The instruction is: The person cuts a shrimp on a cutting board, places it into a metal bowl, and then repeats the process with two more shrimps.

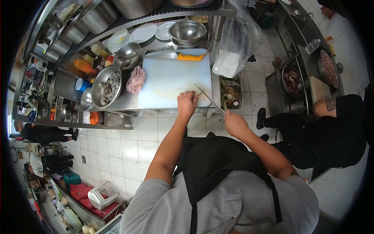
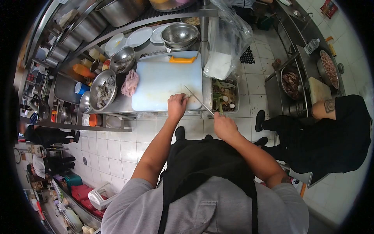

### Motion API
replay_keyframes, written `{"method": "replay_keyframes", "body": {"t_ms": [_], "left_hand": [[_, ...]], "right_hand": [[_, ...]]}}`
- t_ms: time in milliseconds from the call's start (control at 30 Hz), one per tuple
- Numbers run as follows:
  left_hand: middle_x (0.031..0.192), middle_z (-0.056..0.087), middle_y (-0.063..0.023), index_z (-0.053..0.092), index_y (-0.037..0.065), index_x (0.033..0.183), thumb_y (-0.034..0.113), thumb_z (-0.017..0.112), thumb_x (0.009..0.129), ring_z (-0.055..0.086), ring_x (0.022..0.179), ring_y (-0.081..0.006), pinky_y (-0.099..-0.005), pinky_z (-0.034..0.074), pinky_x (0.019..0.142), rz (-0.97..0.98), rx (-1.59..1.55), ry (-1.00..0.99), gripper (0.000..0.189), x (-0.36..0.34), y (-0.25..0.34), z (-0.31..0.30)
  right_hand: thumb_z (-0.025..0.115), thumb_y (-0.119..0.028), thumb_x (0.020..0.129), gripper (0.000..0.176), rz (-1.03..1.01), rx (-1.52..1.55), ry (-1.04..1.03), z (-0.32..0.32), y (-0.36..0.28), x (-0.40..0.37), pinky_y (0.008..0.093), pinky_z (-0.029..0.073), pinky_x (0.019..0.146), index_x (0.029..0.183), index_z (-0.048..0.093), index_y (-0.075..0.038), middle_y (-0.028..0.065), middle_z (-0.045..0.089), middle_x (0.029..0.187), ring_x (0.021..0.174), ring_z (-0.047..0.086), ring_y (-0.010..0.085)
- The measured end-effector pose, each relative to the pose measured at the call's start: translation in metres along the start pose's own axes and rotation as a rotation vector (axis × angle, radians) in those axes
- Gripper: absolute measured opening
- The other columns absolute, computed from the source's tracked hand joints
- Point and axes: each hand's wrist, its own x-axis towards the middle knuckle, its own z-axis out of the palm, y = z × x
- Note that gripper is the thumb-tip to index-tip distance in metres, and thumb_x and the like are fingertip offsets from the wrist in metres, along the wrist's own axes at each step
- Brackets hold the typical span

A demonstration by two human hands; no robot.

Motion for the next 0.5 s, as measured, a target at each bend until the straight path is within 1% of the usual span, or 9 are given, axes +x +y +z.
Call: {"method": "replay_keyframes", "body": {"t_ms": [100, 200, 300, 400, 500], "left_hand": [[0.101, 0.072, -0.0097, 0.073, 0.008, 0.105, 0.023, 0.072, 0.090, 0.062, 0.098, -0.0321, -0.0456, 0.045, 0.088, 0.010, -0.012, 0.051, 0.022, -0.005, -0.002, -0.001], [0.100, 0.072, -0.0107, 0.072, 0.007, 0.104, 0.023, 0.072, 0.089, 0.062, 0.098, -0.0324, -0.0457, 0.045, 0.088, 0.011, 0.003, -0.015, 0.022, -0.003, -0.004, -0.005], [0.099, 0.072, -0.0106, 0.072, 0.007, 0.102, 0.023, 0.071, 0.090, 0.062, 0.098, -0.0321, -0.0456, 0.045, 0.088, -0.004, 0.037, -0.046, 0.020, -0.001, -0.002, -0.008], [0.099, 0.072, -0.0109, 0.072, 0.007, 0.099, 0.023, 0.071, 0.090, 0.062, 0.098, -0.0318, -0.0456, 0.044, 0.088, 0.002, 0.034, -0.040, 0.019, 0.000, -0.001, -0.009], [0.098, 0.072, -0.0107, 0.072, 0.007, 0.099, 0.023, 0.071, 0.090, 0.062, 0.098, -0.0316, -0.0458, 0.044, 0.088, -0.005, 0.046, -0.057, 0.018, 0.001, 0.000, -0.009]], "right_hand": [[0.049, -0.016, 0.100, 0.019, -0.004, 0.000, 0.009, -0.002, -0.001, 0.000, 0.0570, 0.056, 0.080, 0.108, 0.052, 0.001, 0.0283, 0.070, 0.098, 0.090, 0.071, 0.0473], [0.049, -0.016, 0.101, 0.019, -0.032, -0.007, 0.037, -0.009, -0.008, -0.005, 0.0561, 0.057, 0.077, 0.108, 0.052, 0.001, 0.0273, 0.070, 0.097, 0.088, 0.072, 0.0463], [0.050, -0.017, 0.101, 0.019, -0.082, -0.045, 0.029, -0.001, -0.011, -0.003, 0.0553, 0.058, 0.075, 0.108, 0.052, 0.000, 0.0263, 0.070, 0.095, 0.086, 0.072, 0.0453], [0.051, -0.018, 0.101, 0.020, -0.090, -0.041, 0.043, 0.005, -0.011, 0.000, 0.0553, 0.058, 0.073, 0.108, 0.052, 0.001, 0.0261, 0.071, 0.095, 0.084, 0.073, 0.0447], [0.050, -0.016, 0.100, 0.019, -0.086, -0.045, 0.033, 0.004, -0.014, 0.001, 0.0547, 0.058, 0.073, 0.108, 0.052, 0.001, 0.0264, 0.071, 0.095, 0.084, 0.073, 0.0445]]}}
